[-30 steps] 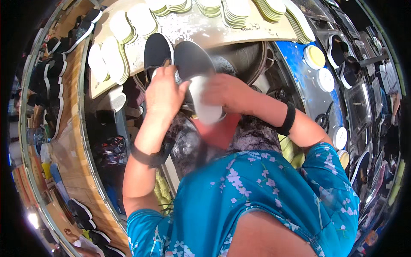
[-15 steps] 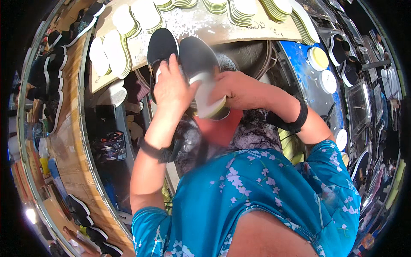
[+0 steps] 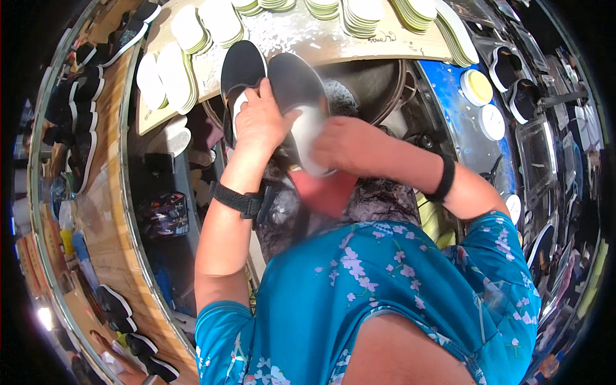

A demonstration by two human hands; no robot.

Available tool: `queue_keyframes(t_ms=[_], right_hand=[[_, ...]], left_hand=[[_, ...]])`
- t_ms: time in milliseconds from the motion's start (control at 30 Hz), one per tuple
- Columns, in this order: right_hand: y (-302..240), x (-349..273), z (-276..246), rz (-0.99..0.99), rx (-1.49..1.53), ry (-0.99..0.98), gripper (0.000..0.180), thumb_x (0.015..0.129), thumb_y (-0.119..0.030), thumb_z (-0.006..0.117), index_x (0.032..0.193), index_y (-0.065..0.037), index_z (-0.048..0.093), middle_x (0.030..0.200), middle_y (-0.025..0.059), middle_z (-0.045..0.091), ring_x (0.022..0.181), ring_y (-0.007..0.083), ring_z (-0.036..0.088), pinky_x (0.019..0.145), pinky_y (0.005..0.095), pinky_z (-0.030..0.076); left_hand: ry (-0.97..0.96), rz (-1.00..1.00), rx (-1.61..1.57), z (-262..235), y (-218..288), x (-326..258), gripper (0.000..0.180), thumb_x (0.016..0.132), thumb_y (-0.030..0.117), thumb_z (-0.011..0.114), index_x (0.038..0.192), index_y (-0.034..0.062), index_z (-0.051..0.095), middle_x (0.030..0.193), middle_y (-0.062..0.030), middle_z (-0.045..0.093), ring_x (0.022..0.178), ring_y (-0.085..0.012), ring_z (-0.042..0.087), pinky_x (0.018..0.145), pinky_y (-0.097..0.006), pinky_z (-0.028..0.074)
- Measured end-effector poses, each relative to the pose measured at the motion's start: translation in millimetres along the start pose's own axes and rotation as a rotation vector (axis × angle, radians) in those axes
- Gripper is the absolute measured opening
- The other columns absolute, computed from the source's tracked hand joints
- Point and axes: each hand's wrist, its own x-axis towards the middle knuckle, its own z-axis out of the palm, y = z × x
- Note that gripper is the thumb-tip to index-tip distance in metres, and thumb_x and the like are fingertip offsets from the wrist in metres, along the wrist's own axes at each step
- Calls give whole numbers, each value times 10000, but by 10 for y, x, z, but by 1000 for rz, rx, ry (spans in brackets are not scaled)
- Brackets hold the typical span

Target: Inserting insoles into shoes and trimming excess material with scissors.

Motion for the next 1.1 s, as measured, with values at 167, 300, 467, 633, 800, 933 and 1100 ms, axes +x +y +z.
queue_keyframes(t_ms=[167,300,467,633,800,933,1100], right_hand=[[158,10,173,-56,-252,231,153,716,-168,522,850,-97,512,794,37,533,752,208,547,727,336,434],[64,235,164,323,-150,-260,109,699,-170,538,751,-95,597,742,75,580,726,214,581,698,340,455],[139,541,-99,337,185,-794,106,664,-121,590,718,-47,645,743,121,631,743,278,630,621,377,472],[43,650,-27,337,-34,-914,199,634,-158,590,776,-46,672,778,131,647,758,267,634,665,384,460],[64,620,5,323,-23,-941,211,618,-166,613,783,-45,666,798,125,646,788,292,626,720,454,436],[42,613,9,312,-60,-877,361,646,-205,651,966,-43,611,1040,132,566,989,279,547,858,519,370],[-41,565,254,345,-270,-898,574,671,-296,673,1157,-19,541,1223,148,469,1114,273,475,922,605,281]], left_hand=[[68,44,-89,-73,-42,-167,829,705,430,672,1325,49,274,1205,-229,409,1042,-367,517,838,-414,456],[130,35,-301,-226,-277,-240,622,776,354,624,1236,4,394,994,-224,594,921,-336,591,782,-397,471],[-97,74,-389,-243,-500,-114,369,849,307,567,956,-46,577,805,-203,634,761,-309,632,688,-360,476],[-157,267,-183,-147,-479,38,365,879,295,518,944,-58,580,790,-245,605,813,-317,615,706,-389,460],[-673,65,-617,-439,-658,139,459,853,164,530,1265,7,405,1095,-143,558,949,-249,567,840,-327,462],[-541,468,-78,-457,-741,144,632,706,110,624,1259,-58,367,1251,-247,422,1175,-325,426,997,-336,345],[-416,462,481,-134,-571,147,701,699,57,603,1297,-87,267,1367,-225,265,1243,-336,337,1021,-366,319]])
